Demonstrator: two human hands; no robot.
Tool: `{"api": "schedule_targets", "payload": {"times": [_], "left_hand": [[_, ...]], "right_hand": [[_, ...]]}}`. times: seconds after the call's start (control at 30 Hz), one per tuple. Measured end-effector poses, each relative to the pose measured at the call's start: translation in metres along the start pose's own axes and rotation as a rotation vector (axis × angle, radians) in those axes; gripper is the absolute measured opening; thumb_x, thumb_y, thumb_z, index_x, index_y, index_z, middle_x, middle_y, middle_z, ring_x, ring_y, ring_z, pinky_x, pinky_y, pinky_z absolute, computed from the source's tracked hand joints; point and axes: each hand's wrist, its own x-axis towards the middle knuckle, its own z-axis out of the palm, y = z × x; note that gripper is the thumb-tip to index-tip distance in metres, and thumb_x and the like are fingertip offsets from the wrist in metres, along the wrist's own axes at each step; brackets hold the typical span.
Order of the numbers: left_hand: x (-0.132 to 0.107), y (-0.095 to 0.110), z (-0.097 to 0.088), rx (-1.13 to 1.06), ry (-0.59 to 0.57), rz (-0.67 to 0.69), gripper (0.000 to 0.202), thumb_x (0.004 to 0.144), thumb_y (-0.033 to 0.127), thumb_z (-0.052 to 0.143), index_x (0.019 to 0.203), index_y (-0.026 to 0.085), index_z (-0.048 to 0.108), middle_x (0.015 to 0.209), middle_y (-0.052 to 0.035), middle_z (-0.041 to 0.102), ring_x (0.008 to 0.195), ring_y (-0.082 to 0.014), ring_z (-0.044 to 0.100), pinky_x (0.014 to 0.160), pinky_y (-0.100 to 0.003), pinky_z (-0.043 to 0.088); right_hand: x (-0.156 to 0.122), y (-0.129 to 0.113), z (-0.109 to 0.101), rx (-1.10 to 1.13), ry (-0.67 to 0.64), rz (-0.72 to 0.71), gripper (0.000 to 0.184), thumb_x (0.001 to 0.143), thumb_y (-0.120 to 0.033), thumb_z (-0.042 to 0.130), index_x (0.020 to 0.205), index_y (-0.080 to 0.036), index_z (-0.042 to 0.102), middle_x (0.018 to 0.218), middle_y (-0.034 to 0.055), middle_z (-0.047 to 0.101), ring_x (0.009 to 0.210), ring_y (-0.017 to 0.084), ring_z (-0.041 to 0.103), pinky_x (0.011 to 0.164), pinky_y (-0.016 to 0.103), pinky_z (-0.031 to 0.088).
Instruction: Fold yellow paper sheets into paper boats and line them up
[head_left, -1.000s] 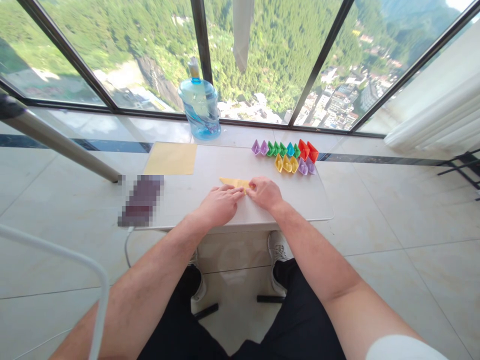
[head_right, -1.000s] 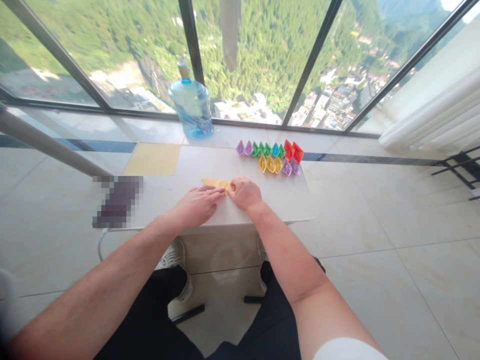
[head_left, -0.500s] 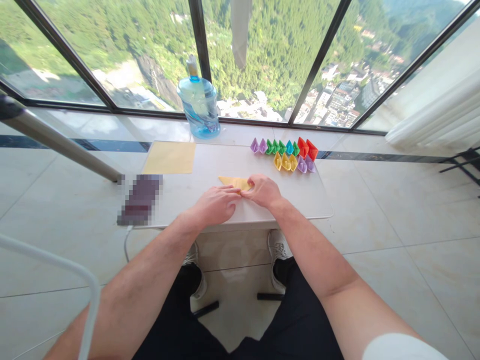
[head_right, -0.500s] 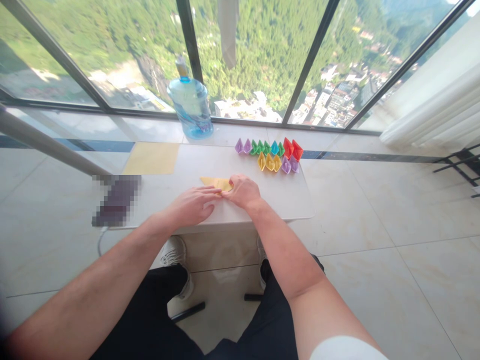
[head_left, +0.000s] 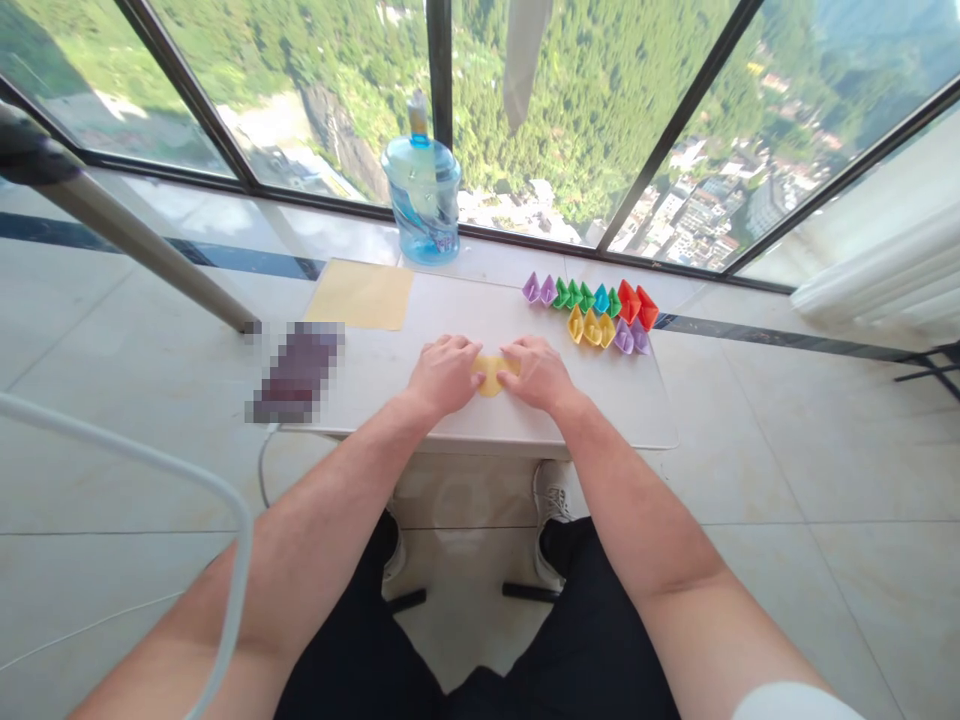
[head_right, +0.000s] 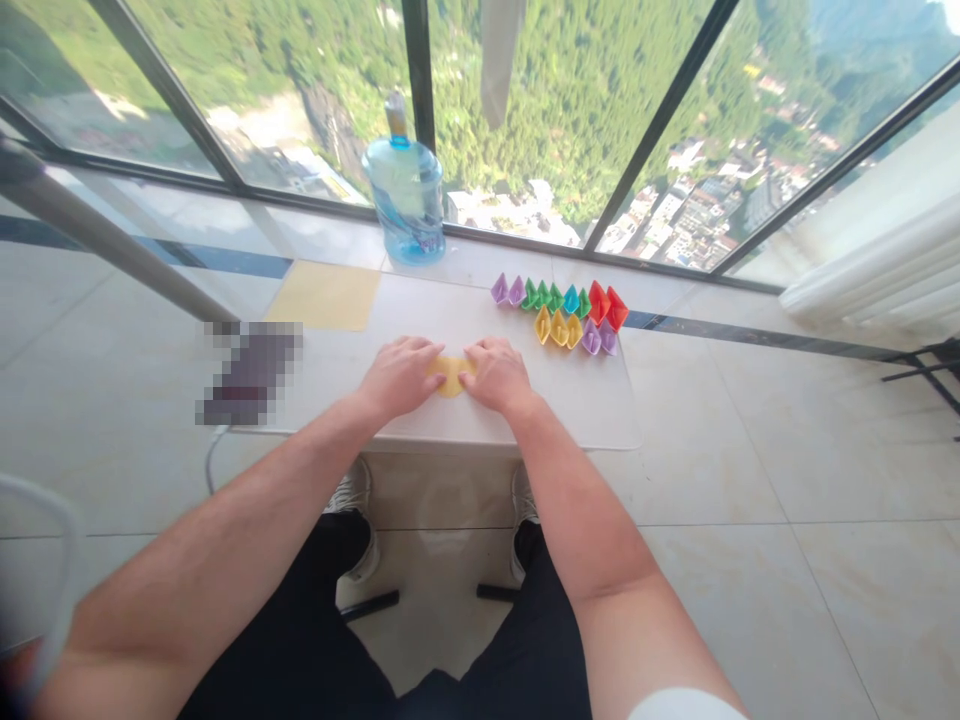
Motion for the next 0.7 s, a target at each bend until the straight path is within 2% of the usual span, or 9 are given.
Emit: {"api": "schedule_targets", "payload": {"times": [0.13,0.27,0.47,0.57,0.7], "left_hand": [[0.001,-0.002,-0.002,-0.001,-0.035,-0.009,0.040,0.086,0.039,0.065,0.120,0.018,0.072,0.121,-0.0143,0.068,0.118,-0.0335,0.058,0.101,-0.047,0.045],[0.000,-0.004,-0.002,-0.015,-0.030,-0.012,0.036,0.085,0.039,0.065,0.114,0.019,0.072,0.117,-0.0144,0.067,0.118,-0.0332,0.058,0.099,-0.046,0.046],[-0.002,-0.003,-0.001,-0.057,0.008,0.009,0.031,0.084,0.035,0.065,0.110,0.019,0.072,0.112,-0.0137,0.068,0.116,-0.0325,0.059,0.098,-0.045,0.048],[0.000,-0.006,0.000,-0.099,0.018,-0.002,0.026,0.083,0.033,0.066,0.105,0.020,0.073,0.108,-0.0119,0.070,0.112,-0.0309,0.061,0.099,-0.043,0.048],[0.008,-0.009,0.004,-0.166,0.028,-0.051,0.020,0.085,0.023,0.057,0.093,0.021,0.075,0.100,-0.0094,0.073,0.103,-0.0268,0.066,0.096,-0.039,0.051]], "right_hand": [[0.002,0.000,-0.004,-0.014,-0.053,-0.032,0.043,0.087,-0.035,0.066,0.129,-0.024,0.069,0.129,0.0098,0.065,0.123,0.029,0.055,0.107,0.045,0.041],[0.003,-0.004,-0.005,-0.021,-0.087,-0.045,0.041,0.089,-0.032,0.064,0.129,-0.027,0.070,0.126,0.0091,0.066,0.121,0.028,0.056,0.105,0.045,0.040],[0.003,-0.004,-0.004,0.016,-0.076,-0.061,0.037,0.087,-0.029,0.065,0.123,-0.031,0.073,0.126,0.0066,0.067,0.122,0.028,0.056,0.106,0.044,0.040],[0.004,-0.002,-0.003,0.056,-0.058,-0.062,0.034,0.085,-0.027,0.065,0.117,-0.029,0.075,0.123,0.0061,0.068,0.120,0.027,0.058,0.107,0.043,0.041],[0.009,-0.003,0.001,0.092,-0.030,-0.043,0.027,0.086,-0.024,0.063,0.108,-0.026,0.077,0.113,0.0050,0.071,0.114,0.023,0.061,0.105,0.038,0.042]]}}
